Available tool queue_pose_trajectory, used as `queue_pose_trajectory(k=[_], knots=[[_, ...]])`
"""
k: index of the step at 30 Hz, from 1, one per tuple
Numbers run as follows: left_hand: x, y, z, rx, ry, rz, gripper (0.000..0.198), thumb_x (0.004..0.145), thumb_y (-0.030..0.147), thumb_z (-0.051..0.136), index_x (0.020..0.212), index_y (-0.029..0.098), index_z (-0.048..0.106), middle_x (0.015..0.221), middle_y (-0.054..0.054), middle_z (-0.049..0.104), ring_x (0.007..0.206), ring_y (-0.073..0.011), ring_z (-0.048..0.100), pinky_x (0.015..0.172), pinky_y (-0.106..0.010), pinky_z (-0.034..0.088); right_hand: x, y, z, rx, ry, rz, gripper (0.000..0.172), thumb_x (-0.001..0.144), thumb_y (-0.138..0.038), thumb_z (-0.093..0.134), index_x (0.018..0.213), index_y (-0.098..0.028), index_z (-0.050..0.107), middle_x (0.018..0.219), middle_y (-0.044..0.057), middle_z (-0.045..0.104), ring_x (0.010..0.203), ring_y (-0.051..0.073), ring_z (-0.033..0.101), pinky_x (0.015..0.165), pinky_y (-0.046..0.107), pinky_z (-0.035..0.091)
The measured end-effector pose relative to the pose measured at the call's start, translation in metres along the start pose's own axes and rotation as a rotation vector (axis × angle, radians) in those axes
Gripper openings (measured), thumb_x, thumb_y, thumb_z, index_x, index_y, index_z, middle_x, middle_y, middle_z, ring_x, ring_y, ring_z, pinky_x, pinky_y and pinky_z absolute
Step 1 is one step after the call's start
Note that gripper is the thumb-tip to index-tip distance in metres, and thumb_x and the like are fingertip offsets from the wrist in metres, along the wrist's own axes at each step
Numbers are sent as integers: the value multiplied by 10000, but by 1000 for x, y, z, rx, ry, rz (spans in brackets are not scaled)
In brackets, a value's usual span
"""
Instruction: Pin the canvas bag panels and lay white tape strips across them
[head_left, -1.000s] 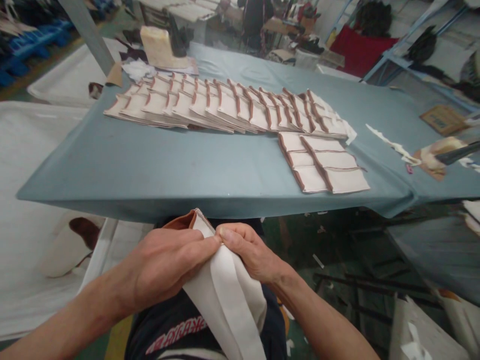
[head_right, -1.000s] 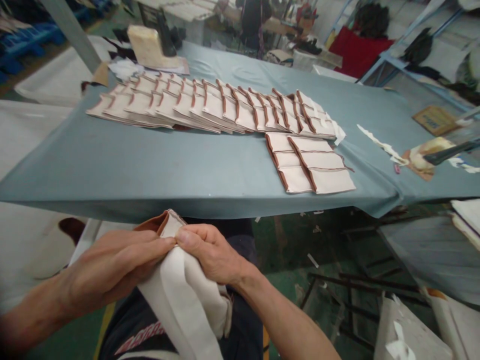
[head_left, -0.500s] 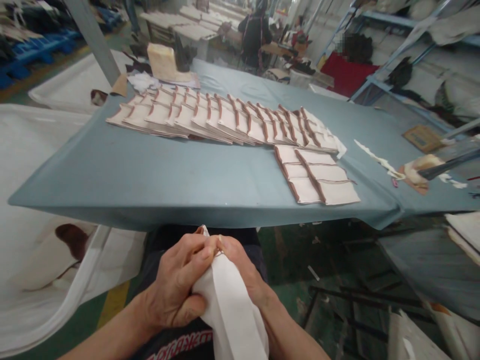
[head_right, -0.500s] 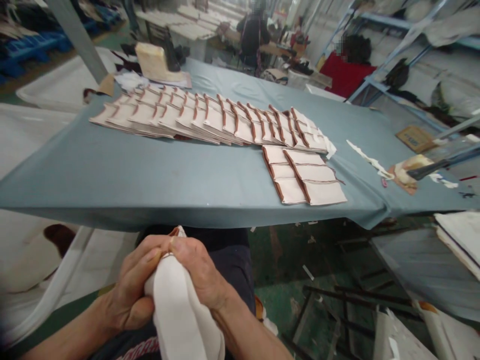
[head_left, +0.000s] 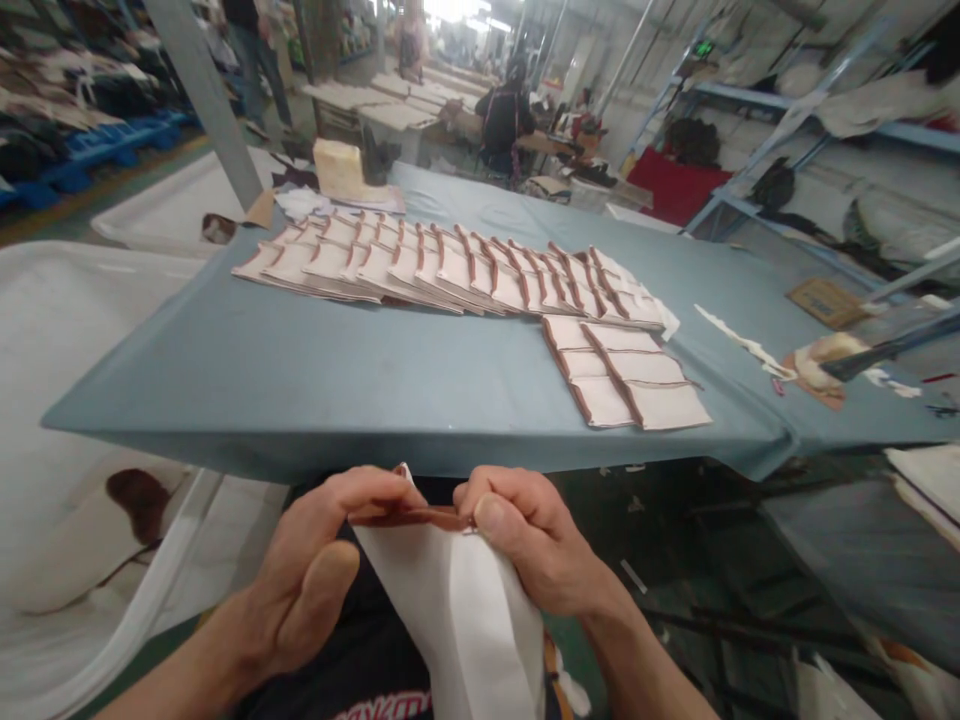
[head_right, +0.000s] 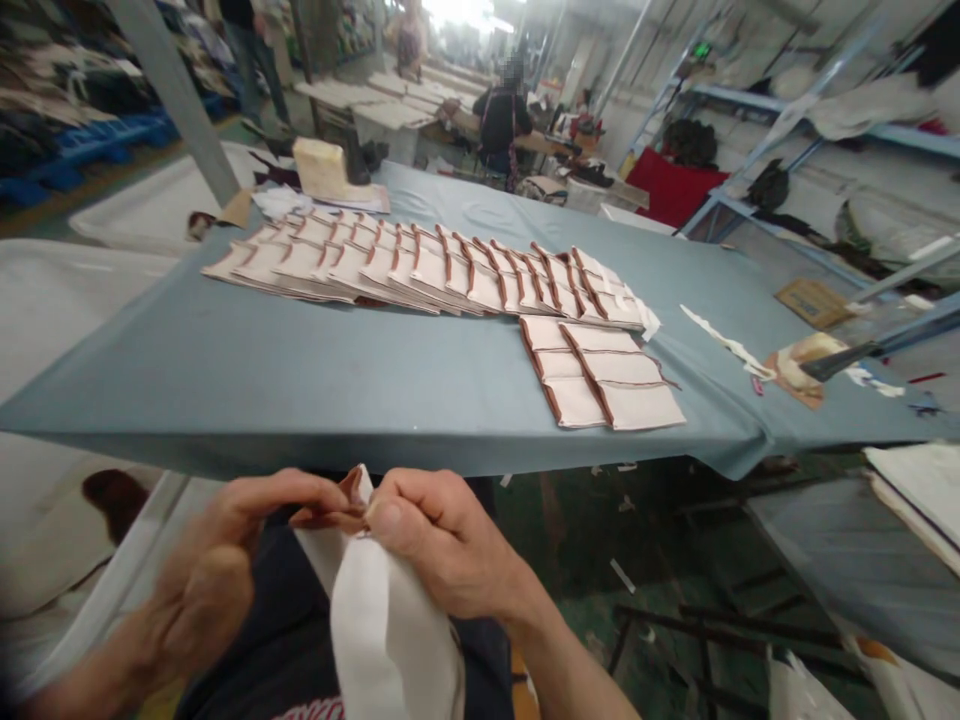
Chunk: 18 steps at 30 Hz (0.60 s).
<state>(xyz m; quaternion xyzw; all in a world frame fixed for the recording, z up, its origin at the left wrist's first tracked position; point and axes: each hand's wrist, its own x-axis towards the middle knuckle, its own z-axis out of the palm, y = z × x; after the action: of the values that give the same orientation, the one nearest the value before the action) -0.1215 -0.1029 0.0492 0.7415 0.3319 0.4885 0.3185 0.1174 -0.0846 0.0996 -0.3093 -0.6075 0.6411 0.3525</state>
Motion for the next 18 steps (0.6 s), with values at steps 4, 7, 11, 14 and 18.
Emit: queue_pose_trajectory(k=[4, 7, 11, 14, 18], knots=[[57, 44, -4, -55, -252, -34, 563, 1184, 548, 301, 897, 210, 649, 820, 9, 678, 725, -140, 622, 738, -246, 513, 8, -22, -11, -286, -71, -201, 447, 1102, -471, 555, 742, -208, 525, 680, -52, 470, 593, 100, 392, 585, 237, 335], [75, 55, 1, -62, -330, -112, 529, 1182, 471, 323, 732, 219, 441, 708, 43, 489, 636, -126, 444, 631, -258, 416, 7, -25, -17, -475, -45, -325, 417, 1094, -361, 592, 715, -205, 516, 662, -58, 484, 588, 94, 426, 604, 248, 326], [71, 49, 14, -182, -434, -283, 547, 1141, 552, 398, 701, 231, 352, 685, 54, 338, 622, -127, 331, 551, -275, 311, -1, -19, -19, -653, 58, -422, 452, 1090, -383, 640, 695, -212, 502, 633, -58, 495, 581, 103, 438, 602, 266, 312], [63, 47, 25, -380, -389, -344, 670, 1048, 717, 558, 649, 222, 344, 626, 73, 280, 559, -104, 258, 488, -268, 231, -9, -19, -14, -613, 54, -471, 440, 1122, -407, 588, 728, -222, 515, 644, -48, 552, 597, 111, 490, 625, 269, 359], [34, 49, 30, -531, -398, -332, 738, 958, 816, 619, 626, 213, 352, 565, 82, 325, 502, -84, 265, 470, -250, 239, -28, -25, -4, -618, -49, -529, 417, 1189, -416, 430, 849, -231, 586, 686, -42, 654, 628, 116, 559, 713, 272, 429]])
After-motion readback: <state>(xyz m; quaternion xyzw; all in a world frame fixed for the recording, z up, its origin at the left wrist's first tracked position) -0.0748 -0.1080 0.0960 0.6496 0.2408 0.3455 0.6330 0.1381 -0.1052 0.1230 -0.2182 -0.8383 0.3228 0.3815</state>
